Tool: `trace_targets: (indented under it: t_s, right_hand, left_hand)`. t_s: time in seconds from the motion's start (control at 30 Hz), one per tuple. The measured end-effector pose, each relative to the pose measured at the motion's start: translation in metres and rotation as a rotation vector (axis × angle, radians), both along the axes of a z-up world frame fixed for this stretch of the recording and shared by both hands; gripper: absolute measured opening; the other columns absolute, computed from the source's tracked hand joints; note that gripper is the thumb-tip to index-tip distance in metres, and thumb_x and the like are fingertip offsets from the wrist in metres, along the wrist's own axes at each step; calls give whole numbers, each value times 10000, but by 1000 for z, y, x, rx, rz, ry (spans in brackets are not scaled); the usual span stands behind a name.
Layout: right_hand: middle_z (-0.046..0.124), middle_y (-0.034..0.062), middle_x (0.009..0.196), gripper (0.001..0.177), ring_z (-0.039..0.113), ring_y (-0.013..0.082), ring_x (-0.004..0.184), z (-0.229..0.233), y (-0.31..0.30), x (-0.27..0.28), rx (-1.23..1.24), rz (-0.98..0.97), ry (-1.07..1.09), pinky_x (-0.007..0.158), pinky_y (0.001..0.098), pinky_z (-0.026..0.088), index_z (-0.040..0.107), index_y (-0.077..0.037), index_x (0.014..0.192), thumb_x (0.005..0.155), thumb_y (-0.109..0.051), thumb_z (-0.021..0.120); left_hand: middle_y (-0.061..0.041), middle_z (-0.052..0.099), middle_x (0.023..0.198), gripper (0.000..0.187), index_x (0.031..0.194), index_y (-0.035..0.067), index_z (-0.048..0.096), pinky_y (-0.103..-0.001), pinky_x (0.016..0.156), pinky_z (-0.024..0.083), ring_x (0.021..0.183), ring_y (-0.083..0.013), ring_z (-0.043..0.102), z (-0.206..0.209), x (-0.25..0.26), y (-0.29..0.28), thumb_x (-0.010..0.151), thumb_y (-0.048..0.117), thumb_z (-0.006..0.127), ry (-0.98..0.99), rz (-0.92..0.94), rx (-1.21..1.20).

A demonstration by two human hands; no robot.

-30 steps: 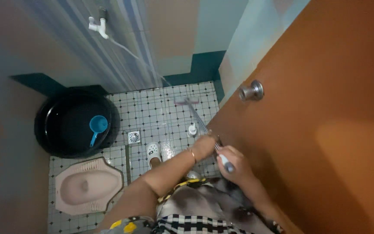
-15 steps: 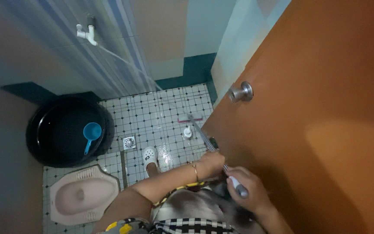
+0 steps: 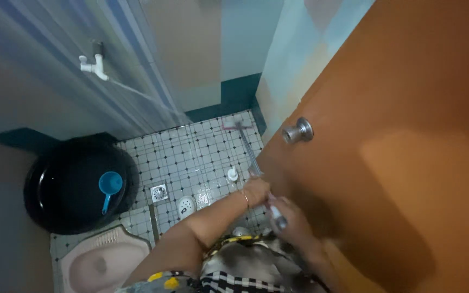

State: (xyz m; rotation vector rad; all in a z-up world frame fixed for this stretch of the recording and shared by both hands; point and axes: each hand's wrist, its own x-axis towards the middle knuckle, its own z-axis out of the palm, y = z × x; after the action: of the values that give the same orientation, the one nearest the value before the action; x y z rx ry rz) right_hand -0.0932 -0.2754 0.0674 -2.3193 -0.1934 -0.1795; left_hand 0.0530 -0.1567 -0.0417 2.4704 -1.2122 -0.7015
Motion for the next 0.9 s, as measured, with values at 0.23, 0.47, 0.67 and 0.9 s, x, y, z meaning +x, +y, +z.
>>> trace_targets:
  t_s: [0.23, 0.47, 0.67, 0.9]
  right_hand:
    - [732, 143, 1044, 282, 754, 265, 922, 102, -2, -34, -56, -80, 150, 785, 332, 604, 710, -59, 1101, 831, -123, 764]
    - [687, 230, 1105, 332, 691, 354, 1030, 10, -9, 18, -76, 77, -22, 859, 401, 557, 683, 6, 1090, 772, -74, 743]
    - [684, 227, 1117, 378, 658, 397, 1035, 1, 14, 46, 7, -29, -98, 877, 427, 536, 671, 0, 1143, 775, -49, 745]
    - [724, 175, 1125, 325, 728, 320, 1004, 72, -2, -9, 43, 38, -97, 860, 379, 586, 679, -23, 1144, 832, -88, 744]
  left_hand:
    - [-214, 762, 880, 206, 915, 11, 774, -431, 707, 609, 846, -351, 762, 116, -40, 5, 879, 203, 708, 87, -327, 49]
    - [-196, 790, 983, 181, 993, 23, 792, -536, 897, 554, 940, -338, 773, 48, 13, -5, 940, 151, 675, 31, -270, 172]
    - [-159, 683, 1237, 267, 1086, 92, 762, -593, 1002, 434, 1202, -352, 616, 10, 44, -3, 860, 232, 741, -91, -40, 203]
    - [-179, 768, 905, 166, 904, 57, 792, -511, 740, 588, 870, -354, 762, 65, -21, 9, 833, 188, 718, -90, -177, 65]
